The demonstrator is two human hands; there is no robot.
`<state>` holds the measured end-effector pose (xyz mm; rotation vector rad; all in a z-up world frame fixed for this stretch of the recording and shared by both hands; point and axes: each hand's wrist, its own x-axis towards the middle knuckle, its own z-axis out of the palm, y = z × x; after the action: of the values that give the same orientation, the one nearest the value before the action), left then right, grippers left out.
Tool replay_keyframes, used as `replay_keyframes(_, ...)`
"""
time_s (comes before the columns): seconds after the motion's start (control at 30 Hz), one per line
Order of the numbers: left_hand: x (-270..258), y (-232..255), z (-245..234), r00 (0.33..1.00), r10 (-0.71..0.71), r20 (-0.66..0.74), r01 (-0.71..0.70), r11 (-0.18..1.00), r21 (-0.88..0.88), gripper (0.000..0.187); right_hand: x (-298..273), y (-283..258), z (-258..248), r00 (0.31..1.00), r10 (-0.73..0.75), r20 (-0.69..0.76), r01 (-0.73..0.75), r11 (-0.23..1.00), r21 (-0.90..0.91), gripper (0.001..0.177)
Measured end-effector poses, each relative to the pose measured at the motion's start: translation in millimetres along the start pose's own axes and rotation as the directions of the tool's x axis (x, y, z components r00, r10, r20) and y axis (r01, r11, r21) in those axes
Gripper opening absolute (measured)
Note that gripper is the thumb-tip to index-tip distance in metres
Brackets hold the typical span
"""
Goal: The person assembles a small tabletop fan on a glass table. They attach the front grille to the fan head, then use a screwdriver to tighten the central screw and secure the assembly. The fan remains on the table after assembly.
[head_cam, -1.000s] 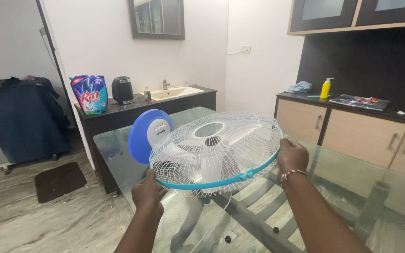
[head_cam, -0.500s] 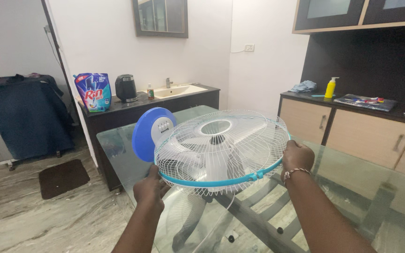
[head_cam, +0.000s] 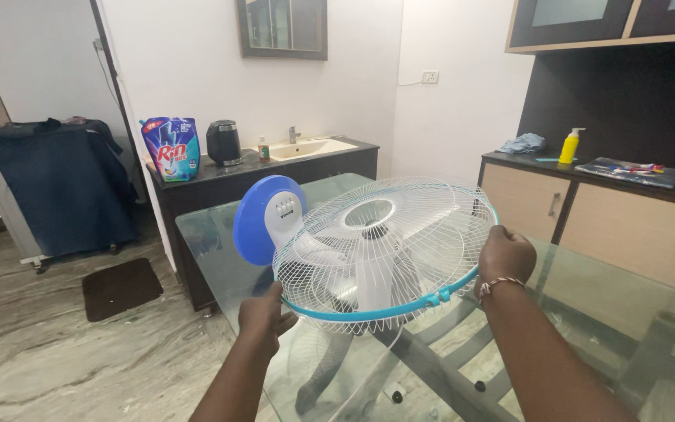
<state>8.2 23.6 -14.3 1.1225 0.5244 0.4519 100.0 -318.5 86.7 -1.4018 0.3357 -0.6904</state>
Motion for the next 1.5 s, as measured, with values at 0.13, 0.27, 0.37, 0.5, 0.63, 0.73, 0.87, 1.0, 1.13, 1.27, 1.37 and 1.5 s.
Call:
replay_keyframes(0.13,-9.1,8.6,-1.7,0.998,0.057,-0.029,-0.054,0.996,0.075,0.053,-1.8,-4.4,0.9,1.0,0.021,-0.013,-0.02,1.0,0.021,0.03)
replay_keyframes(0.27,-22.5,19.3,-2.2,0.997,0.082,-0.01,-0.081,0.994,0.068,0.051,-9.7,-17.2,-2.5,0.995,0.101,0.001,-0.101,0.991,-0.088,0.03)
replay_keyframes(0.37,-26.9,29.0,-3.9,0.996,0.088,-0.016,-0.085,0.988,0.13,0.05,-13.5,-22.0,-3.1,0.989,0.145,0.02,-0.142,0.986,-0.089,0.033)
replay_keyframes(0.5,-23.0,32.5,-8.5,0.993,0.111,0.029,-0.114,0.984,0.135,0.049,-8.6,-15.2,-1.5,0.99,0.14,0.032,-0.139,0.99,-0.032,0.034)
replay_keyframes(0.63,-11.6,26.3,-14.7,0.996,0.074,0.054,-0.077,0.996,0.055,0.044,-3.2,-6.3,1.7,0.992,0.127,0.026,-0.127,0.992,-0.028,0.035)
replay_keyframes(0.73,-3.1,14.0,-14.8,0.996,0.056,0.068,-0.044,0.986,-0.161,0.037,4.7,0.8,2.3,0.99,0.143,0.004,-0.143,0.99,-0.001,0.034)
replay_keyframes(0.87,5.2,-1.6,-15.6,0.993,0.049,0.104,-0.026,0.977,-0.212,0.037,15.9,6.3,2.9,0.992,0.124,-0.023,-0.125,0.992,-0.036,0.034)
replay_keyframes(1.0,3.1,-3.8,-18.3,0.988,0.05,0.148,-0.025,0.986,-0.166,0.036,13.1,3.3,7.4,0.992,0.124,-0.019,-0.123,0.991,0.047,0.034)
replay_keyframes(1.13,-5.0,6.2,-16.2,0.994,0.073,0.077,-0.057,0.98,-0.19,0.034,8.7,-1.1,6.9,0.988,0.153,-0.014,-0.151,0.982,0.116,0.03)
replay_keyframes(1.27,-10.2,16.7,-12.2,0.997,0.047,0.06,-0.03,0.967,-0.251,0.031,4.6,-6.3,-1.6,0.962,0.271,0.027,-0.273,0.953,0.134,0.027)
replay_keyframes(1.37,-8.7,14.9,-8.8,0.998,-0.017,0.054,0.031,0.961,-0.275,0.029,5.7,-8.7,-1.5,0.962,0.269,0.041,-0.272,0.946,0.177,0.026)
replay_keyframes(1.5,7.5,10.6,-12.8,0.986,-0.03,0.164,0.086,0.936,-0.342,0.027,9.3,-5.5,-4.0,0.958,0.282,0.053,-0.287,0.931,0.228,0.025)
